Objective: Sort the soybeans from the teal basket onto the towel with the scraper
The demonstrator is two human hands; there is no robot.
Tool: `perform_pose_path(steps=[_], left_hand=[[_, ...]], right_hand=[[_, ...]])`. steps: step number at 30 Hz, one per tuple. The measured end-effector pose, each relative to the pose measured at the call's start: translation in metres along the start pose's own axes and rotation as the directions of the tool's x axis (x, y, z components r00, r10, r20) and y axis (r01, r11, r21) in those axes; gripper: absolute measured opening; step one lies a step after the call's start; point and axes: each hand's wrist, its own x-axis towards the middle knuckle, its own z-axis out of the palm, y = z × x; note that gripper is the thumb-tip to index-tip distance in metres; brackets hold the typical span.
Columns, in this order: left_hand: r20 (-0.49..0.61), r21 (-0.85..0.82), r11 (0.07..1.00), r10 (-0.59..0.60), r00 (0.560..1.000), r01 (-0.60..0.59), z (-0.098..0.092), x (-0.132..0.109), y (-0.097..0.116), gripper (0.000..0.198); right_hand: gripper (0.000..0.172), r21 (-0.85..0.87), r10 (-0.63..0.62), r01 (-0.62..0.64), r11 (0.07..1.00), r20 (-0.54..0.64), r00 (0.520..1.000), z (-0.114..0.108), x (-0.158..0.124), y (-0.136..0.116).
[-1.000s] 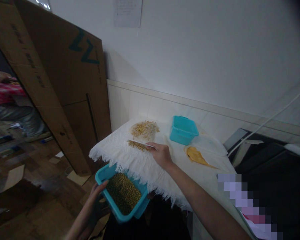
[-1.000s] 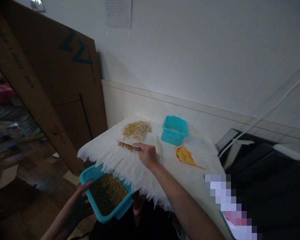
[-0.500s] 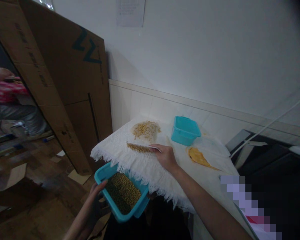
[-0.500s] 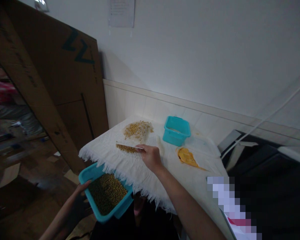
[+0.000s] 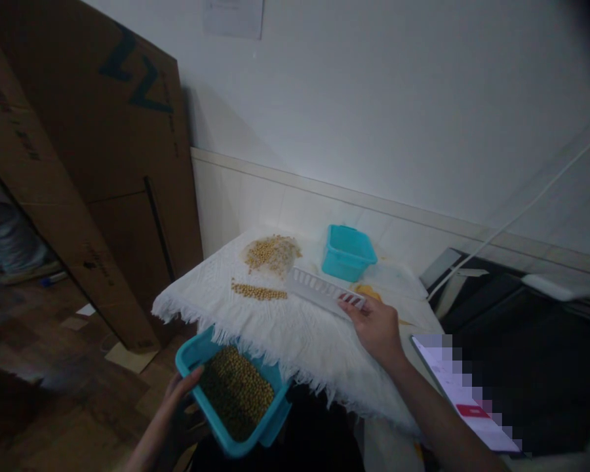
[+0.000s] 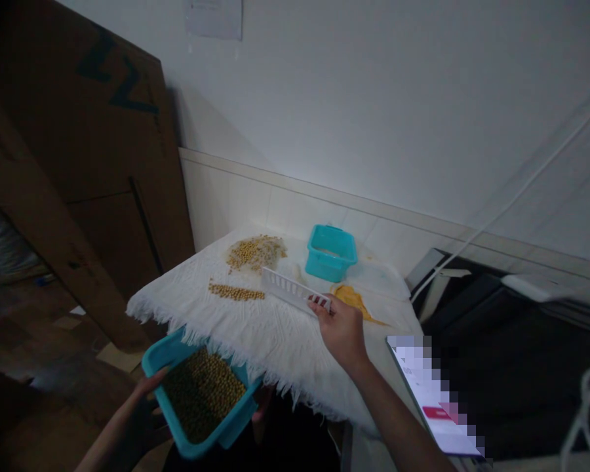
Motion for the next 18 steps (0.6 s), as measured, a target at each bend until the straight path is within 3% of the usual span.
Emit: perform_pose_path(steps=[3,7,13,18], left_hand=[[-0.003,0.012,1.000,0.004,1.000,-0.004,0.000,0.004,-0.001,0.085],[0.007,0.011,1.000,-0.010,1.000,0.010,-0.001,0.007,-0.004,0.092],[0.021,-0.008,0.999,0.040,0.999,-0.039,0.001,0.005,-0.006,0.085],[0.036,-0.003,0.999,0.044,0.998,-0.043,0.004,-0.003,-0.002,0.094]], right_hand=[[0.027,-0.063,0.003,-0.004,0.998,-0.025,1.000,-0.007,-0.007,0.006],[0.031,-0.094,0.039,-0.036,0.995,0.029,0.999,-0.005,-0.006,-0.001],[0.035,-0.065,0.069,-0.065,0.996,0.063,0.996,-0.006,-0.019,-0.015],[0.034,-0.048,0.085,-0.083,0.995,0.041,0.996,-0.010,-0.029,-0.021]])
